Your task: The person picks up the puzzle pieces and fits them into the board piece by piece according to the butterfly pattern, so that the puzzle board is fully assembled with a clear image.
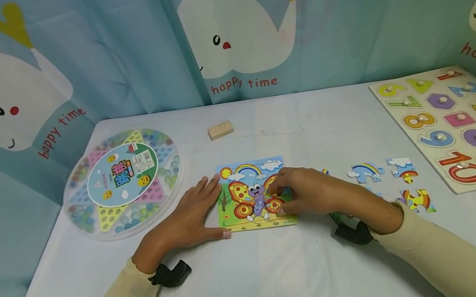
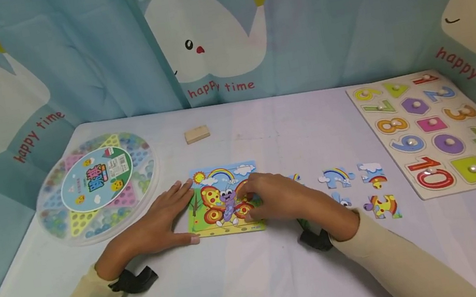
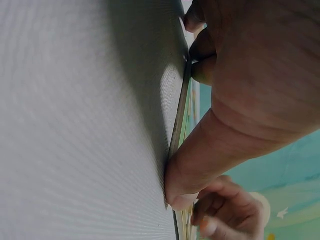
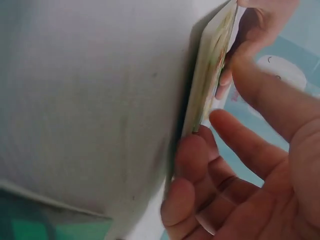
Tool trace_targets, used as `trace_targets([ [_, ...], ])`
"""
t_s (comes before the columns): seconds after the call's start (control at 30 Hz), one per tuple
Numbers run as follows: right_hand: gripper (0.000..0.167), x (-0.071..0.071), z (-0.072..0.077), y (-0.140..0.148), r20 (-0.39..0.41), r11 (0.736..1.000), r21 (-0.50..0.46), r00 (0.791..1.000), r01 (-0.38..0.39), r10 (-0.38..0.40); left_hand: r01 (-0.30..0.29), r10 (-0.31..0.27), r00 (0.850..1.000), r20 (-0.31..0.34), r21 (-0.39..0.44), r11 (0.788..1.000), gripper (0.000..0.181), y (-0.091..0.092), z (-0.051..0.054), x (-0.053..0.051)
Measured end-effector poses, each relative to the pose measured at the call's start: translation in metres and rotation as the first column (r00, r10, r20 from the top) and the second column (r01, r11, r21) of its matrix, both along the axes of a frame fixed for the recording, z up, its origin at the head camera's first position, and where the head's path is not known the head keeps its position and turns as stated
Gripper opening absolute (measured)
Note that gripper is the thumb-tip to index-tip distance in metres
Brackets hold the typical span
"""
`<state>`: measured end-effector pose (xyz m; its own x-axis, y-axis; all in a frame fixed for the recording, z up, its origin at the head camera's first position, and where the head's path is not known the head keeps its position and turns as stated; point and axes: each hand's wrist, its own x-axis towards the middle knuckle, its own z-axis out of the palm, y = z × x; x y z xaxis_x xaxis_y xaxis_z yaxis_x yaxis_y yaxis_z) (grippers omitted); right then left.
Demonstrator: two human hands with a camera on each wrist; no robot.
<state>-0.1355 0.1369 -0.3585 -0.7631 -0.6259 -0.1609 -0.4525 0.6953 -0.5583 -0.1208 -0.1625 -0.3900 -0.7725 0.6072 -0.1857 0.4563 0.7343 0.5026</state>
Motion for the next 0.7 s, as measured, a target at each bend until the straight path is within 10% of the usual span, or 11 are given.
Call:
trace_targets([
  [0.7,0.049,0.0062,-0.0003,-0.0019,-0.030,0.992,0.112,0.998,-0.049,0.052,-0.002,0.002,1.000,-0.002,-0.006,1.000,0.106,0.0009,-0.0009,0.0000],
])
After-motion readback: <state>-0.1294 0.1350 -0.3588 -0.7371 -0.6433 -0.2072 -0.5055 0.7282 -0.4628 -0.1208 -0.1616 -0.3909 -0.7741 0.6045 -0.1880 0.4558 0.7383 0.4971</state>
